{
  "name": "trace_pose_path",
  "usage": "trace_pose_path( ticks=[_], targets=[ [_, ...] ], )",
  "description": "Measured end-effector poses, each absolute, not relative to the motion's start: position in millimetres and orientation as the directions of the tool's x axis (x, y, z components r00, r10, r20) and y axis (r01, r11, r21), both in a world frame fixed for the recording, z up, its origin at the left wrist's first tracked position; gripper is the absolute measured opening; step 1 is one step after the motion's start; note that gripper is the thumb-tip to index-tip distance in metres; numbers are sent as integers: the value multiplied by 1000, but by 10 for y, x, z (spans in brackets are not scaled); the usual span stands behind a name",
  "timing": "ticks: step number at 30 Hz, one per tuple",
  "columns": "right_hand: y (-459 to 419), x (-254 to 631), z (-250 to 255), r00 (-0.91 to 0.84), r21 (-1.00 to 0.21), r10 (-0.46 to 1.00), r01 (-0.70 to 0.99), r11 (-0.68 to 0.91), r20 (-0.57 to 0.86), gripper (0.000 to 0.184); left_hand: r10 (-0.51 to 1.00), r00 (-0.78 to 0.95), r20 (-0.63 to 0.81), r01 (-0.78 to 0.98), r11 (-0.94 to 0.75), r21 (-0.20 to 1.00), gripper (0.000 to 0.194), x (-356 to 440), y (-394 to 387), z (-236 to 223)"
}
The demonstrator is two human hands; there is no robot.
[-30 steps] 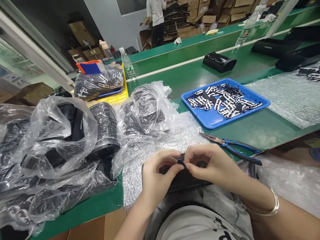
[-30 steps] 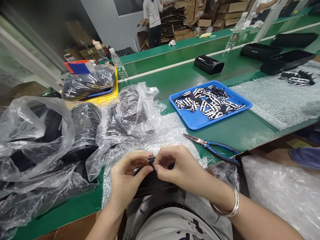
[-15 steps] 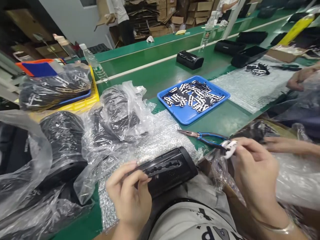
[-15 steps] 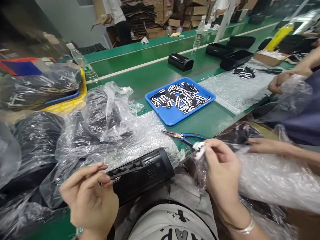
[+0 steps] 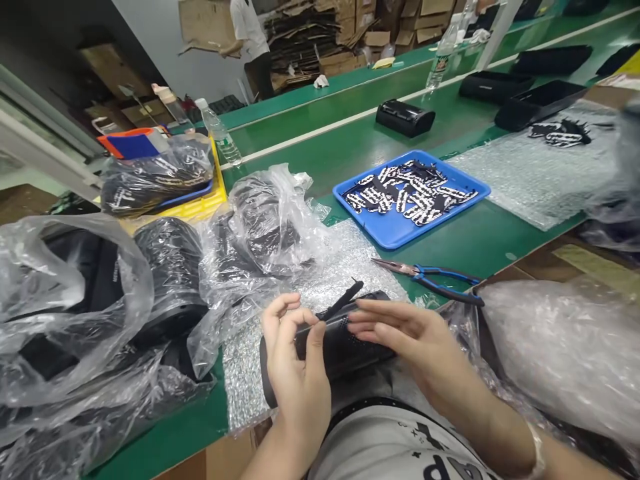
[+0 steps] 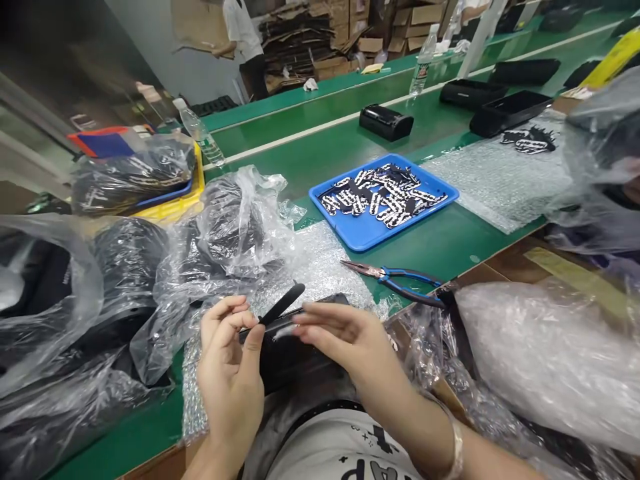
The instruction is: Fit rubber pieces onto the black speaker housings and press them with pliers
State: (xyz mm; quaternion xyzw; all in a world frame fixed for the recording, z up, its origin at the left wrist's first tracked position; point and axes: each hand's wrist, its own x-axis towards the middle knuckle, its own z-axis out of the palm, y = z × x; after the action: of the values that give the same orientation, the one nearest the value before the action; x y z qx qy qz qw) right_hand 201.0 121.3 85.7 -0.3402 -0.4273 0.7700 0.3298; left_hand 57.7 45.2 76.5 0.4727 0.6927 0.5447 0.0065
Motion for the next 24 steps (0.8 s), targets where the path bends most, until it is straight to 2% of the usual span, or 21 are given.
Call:
trace_pose_path(
  ticks=[3,5,7,8,9,10,12,13,14,16,17,19,21,22,24],
  targets=[
    [1210,1716,954,-658,-765,700,-290,-575,-277,38,588,-441,678,839,1,545,10,615,409,736],
    [1192,1630,944,-679,-731,681,-313,-606,-274,32,558,-294,776,940,20,342,11,623,363,713],
    [1205,1628,910,-667,-741,701,-333,-583,-251,29,553,-188,811,974,-2,227,12,594,301,697],
    [1232,1653,890,-645,-770,727,-334,-544,-233,31,569,-181,802,971,-25,238,11,561,261,693],
    [1274,1694,869,-611,-811,763,-326,-485,-211,35,612,-196,766,957,-52,287,20,516,217,690],
    [1327,1747,848,-570,-861,801,-301,-411,-183,40,692,-205,692,936,-68,345,43,460,169,687],
    [1444,1870,807,-498,-952,859,-187,-241,-119,51,888,-140,437,915,-53,401,92,332,80,675],
    [1494,1930,787,-481,-980,872,-112,-163,-90,55,951,-86,296,923,-36,383,106,269,47,668],
    [1532,1983,770,-474,-995,878,-38,-95,-66,57,982,-47,182,937,-20,348,109,210,29,666],
    [1566,2051,749,-469,-996,883,79,43,1,53,996,-43,83,950,15,313,98,102,46,693],
    [1564,2063,749,-475,-985,879,120,122,51,46,996,-65,66,938,39,343,91,47,82,729],
    [1544,2045,777,-512,-940,840,164,298,177,29,995,-95,-27,877,96,471,80,-84,200,848],
    [1535,1981,834,-585,-864,754,168,475,300,14,977,-64,-205,778,178,603,68,-242,343,990],
    [1543,1938,866,-624,-820,698,155,551,351,10,969,-15,-245,744,175,646,59,-318,410,1052],
    [1590,1837,921,-692,-738,585,110,665,423,6,975,32,-219,735,126,666,40,-424,506,1129]
  ],
)
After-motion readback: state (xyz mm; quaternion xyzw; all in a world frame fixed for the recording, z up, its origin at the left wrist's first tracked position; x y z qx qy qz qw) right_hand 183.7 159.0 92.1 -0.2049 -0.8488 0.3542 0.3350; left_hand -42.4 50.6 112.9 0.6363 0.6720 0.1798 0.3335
